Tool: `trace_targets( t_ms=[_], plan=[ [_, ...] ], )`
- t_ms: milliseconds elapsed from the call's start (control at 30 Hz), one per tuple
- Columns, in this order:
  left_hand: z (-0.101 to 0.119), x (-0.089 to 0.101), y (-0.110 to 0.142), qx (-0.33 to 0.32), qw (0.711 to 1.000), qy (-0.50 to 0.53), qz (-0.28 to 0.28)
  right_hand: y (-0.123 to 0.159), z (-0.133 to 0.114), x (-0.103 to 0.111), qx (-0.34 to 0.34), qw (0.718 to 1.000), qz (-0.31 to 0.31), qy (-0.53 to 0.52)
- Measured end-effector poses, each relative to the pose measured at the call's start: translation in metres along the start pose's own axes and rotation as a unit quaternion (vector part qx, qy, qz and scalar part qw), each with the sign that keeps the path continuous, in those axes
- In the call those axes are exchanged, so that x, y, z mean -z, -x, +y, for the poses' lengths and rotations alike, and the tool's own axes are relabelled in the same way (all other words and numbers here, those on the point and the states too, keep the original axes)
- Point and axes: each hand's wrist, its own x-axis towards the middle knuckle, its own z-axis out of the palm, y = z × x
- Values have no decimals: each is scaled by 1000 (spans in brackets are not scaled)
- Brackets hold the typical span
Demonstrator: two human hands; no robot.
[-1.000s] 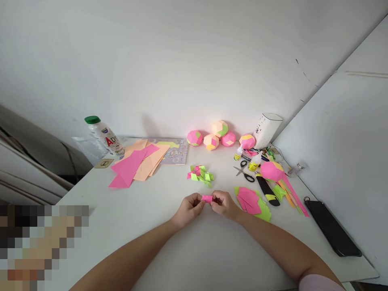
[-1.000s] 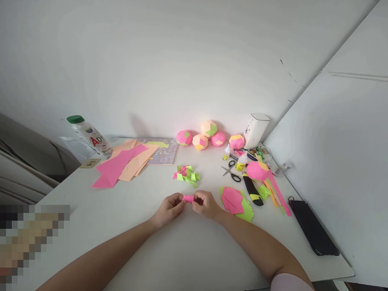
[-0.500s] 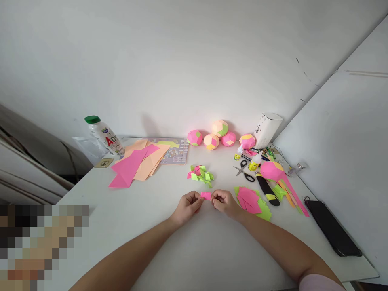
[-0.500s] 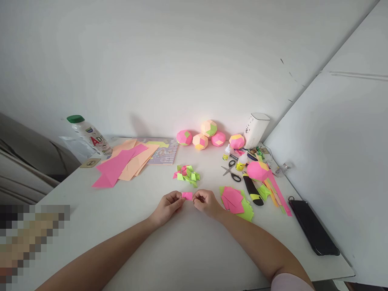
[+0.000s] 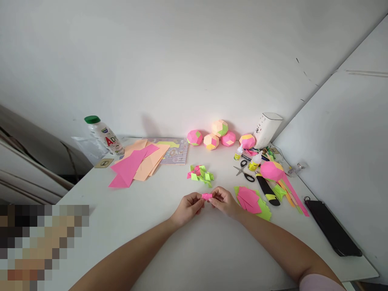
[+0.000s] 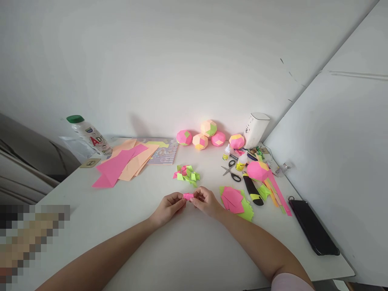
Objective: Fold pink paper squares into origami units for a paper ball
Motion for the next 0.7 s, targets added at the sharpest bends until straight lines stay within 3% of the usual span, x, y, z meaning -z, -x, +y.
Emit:
trace_targets(
  t_ms=[433, 700],
  plan=[
    [-5, 1, 0, -8, 1000, -12, 4, 0, 1, 1, -20, 1000, 18, 1],
    [-1, -1, 0, -10, 1000, 23, -4, 1, 6, -1, 10, 999, 19, 35]
  ],
)
